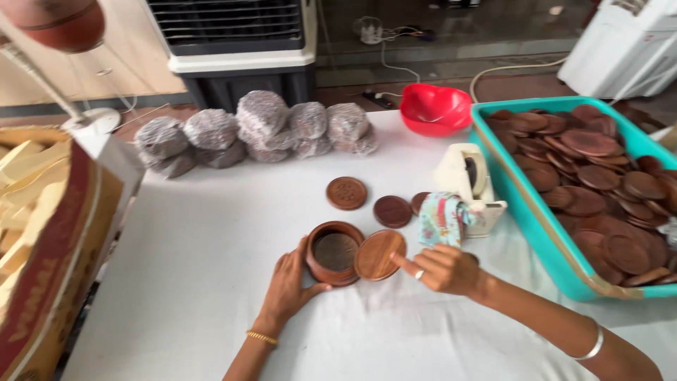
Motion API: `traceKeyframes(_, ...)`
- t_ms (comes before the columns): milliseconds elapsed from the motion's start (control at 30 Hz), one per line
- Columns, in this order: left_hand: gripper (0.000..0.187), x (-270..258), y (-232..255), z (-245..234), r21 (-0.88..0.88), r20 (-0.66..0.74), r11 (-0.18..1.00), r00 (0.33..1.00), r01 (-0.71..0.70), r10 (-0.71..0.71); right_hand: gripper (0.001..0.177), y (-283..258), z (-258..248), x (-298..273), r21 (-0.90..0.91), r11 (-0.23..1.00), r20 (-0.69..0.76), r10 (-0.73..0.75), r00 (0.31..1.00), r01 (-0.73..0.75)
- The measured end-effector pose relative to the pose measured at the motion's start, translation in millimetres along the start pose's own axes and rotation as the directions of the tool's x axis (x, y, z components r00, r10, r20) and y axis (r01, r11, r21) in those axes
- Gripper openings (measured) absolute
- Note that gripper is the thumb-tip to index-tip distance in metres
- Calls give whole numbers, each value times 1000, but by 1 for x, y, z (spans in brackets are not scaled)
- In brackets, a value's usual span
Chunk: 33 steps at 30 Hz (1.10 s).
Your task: Cleaning and sorting wooden coasters and a small wooden bowl at a workshop table.
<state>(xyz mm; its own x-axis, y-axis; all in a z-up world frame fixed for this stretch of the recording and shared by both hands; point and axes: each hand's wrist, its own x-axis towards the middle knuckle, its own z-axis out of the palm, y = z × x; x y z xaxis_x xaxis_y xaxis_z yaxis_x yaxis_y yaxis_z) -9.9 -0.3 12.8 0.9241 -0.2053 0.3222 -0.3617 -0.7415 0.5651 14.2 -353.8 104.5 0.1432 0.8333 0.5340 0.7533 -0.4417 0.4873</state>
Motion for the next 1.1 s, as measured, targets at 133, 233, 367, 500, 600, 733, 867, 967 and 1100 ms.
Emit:
traceKeyframes(133,128,0,-2,2,6,6,1000,1000,-24,24,58,-21,52,13,92,994,90,-60,994,52)
traceKeyframes(233,127,0,-4,3,6,18,1000,1000,-22,21,57,-25,84,11,120,992,152,-61,987,42)
traceKeyframes(367,130,-2,-8,8,27,62,999,998,29,-30,55,-35,87,20,218,976,249,-47,967,-9)
traceKeyframes(500,130,-2,-9,9,30,58,1000,998,6,-7,67,-41,85,23,252,962,417,-11,909,-104)
traceKeyframes(600,130,-1,-11,10,36,55,999,998,6,-8,70,-40,85,25,219,968,461,7,887,-122)
traceKeyframes(733,129,-2,-16,16,45,49,999,999,9,-11,64,-37,81,28,213,968,463,21,886,-134)
traceKeyframes(867,129,-2,-14,15,45,15,999,1000,-23,22,53,-30,58,53,295,894,509,152,847,-338)
traceKeyframes(967,128,-2,-9,10,47,1,998,999,-46,46,55,-16,54,61,349,736,583,314,749,-580)
traceKeyframes(1100,115,-3,-7,15,163,-15,978,991,-129,133,56,3,55,64,275,525,766,387,513,-805)
